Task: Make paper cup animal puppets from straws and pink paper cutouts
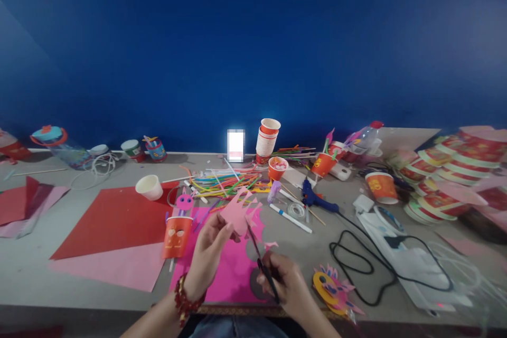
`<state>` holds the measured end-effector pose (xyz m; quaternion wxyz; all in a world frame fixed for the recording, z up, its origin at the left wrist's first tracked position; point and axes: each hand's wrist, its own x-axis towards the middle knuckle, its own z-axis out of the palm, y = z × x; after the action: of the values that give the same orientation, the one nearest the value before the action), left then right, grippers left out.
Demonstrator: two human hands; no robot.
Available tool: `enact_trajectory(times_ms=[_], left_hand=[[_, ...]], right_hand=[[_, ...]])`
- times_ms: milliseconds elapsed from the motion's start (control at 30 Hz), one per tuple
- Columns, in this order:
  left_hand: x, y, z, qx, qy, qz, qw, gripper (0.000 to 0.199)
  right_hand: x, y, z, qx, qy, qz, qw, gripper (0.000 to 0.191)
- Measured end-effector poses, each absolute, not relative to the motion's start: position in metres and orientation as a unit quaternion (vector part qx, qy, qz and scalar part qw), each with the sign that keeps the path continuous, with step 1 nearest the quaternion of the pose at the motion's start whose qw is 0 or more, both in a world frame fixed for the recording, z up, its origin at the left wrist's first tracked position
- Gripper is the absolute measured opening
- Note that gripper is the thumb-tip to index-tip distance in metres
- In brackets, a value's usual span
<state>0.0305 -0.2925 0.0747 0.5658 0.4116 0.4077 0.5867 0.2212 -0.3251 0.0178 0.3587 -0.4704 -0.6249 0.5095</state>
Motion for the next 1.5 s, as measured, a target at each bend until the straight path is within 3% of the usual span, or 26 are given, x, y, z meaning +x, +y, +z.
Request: enact_trajectory(times_ms=[333,700,1500], left_hand=[[0.031,-0.298,0.082,0.514,0.397,0.54,0.535,0.022],[0.022,-0.295,0.086,0.561,0.42,0.487,0.521,0.025],[0.007,-0.292,0.094,0.598,0.45,0.449,0.489,0.024]], right_hand=[[0.224,-0.322,0.033,-0.451,-0.682,0.458,0.349,0.047],[0.225,-0.322,0.041,-0.44,-0.601,0.577,0.335,0.051],[0.232,-0.318,0.046,-0.452,-0.67,0.504,0.305,0.044]])
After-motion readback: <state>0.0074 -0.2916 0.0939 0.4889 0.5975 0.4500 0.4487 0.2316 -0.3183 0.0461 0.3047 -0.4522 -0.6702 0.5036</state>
